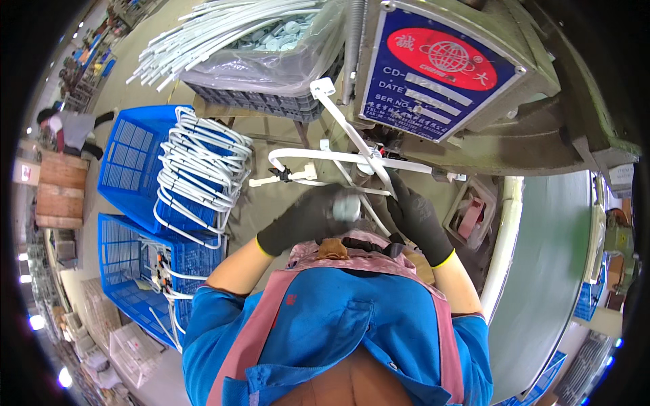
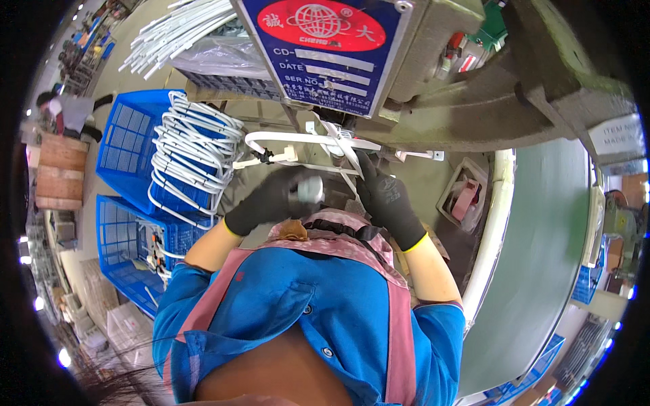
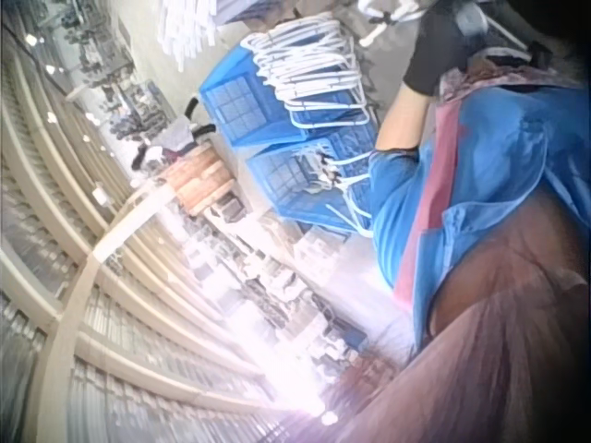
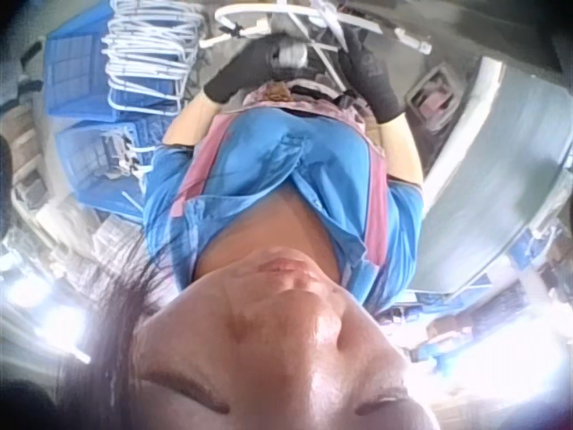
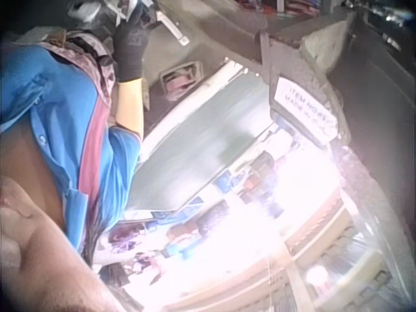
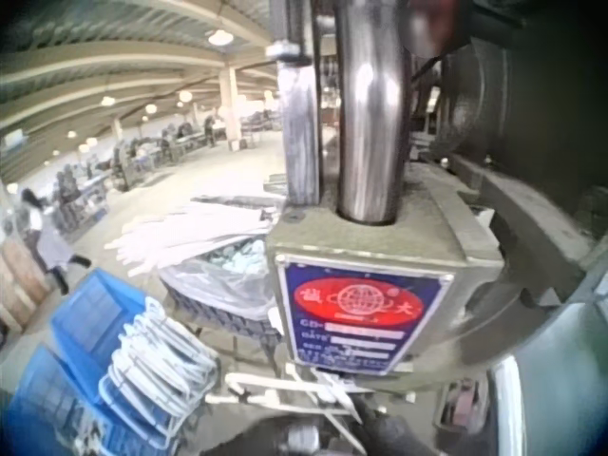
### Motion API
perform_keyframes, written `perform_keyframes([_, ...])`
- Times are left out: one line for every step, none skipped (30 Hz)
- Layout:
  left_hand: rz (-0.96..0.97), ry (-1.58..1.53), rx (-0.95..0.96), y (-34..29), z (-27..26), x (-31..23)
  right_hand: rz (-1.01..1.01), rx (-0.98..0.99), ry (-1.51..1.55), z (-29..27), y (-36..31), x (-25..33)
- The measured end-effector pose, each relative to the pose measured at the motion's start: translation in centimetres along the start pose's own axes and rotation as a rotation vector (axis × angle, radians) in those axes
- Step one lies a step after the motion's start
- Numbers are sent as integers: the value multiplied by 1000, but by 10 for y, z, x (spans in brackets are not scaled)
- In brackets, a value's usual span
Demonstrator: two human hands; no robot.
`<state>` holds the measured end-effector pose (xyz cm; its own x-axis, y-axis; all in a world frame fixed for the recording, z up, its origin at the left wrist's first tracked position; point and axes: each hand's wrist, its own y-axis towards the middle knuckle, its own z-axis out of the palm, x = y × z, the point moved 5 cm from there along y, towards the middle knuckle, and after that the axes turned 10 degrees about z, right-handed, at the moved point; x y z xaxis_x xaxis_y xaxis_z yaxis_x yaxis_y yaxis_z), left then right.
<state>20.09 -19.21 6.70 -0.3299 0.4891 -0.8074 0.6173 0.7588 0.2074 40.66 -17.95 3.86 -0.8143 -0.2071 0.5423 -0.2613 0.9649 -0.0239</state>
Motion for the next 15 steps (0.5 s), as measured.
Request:
perform_keyframes([35,-105,-175,12,-10,4,29,14,-28,1,1,-1])
perform_keyframes([118,35,-242,28,-19,8,9,-19,-24,-1,0,0])
perform_keyframes([230,170,-326,43,-26,10,5,-41,-32,-2,-1,1])
perform_keyframes([243,189,-273,57,-26,16,2,-63,-43,-3,-2,2])
perform_keyframes([255,207,-219,69,-23,21,8,-73,-46,-4,-3,2])
perform_keyframes([259,224,-165,77,-20,26,14,-82,-48,-5,-3,3])
perform_keyframes([315,227,-134,82,-17,28,20,-92,-51,-6,-4,5])
perform_keyframes([364,229,-103,87,-14,30,22,-112,-46,-7,-5,6])
perform_keyframes([404,227,-61,90,-12,32,38,-113,-52,-7,-5,8])
perform_keyframes([432,250,-84,90,-13,33,56,-113,-56,-8,-5,9])
perform_keyframes([421,242,-52,91,-12,37,70,-109,-57,-7,-6,10])
perform_keyframes([409,234,-20,91,-13,40,80,-121,-70,-8,-7,12])
perform_keyframes([441,243,-27,91,-15,41,85,-133,-80,-9,-7,14])
perform_keyframes([404,326,24,92,-13,45,99,-144,-93,-9,-8,16])
perform_keyframes([447,330,5,91,-14,43,120,-151,-115,-9,-9,18])
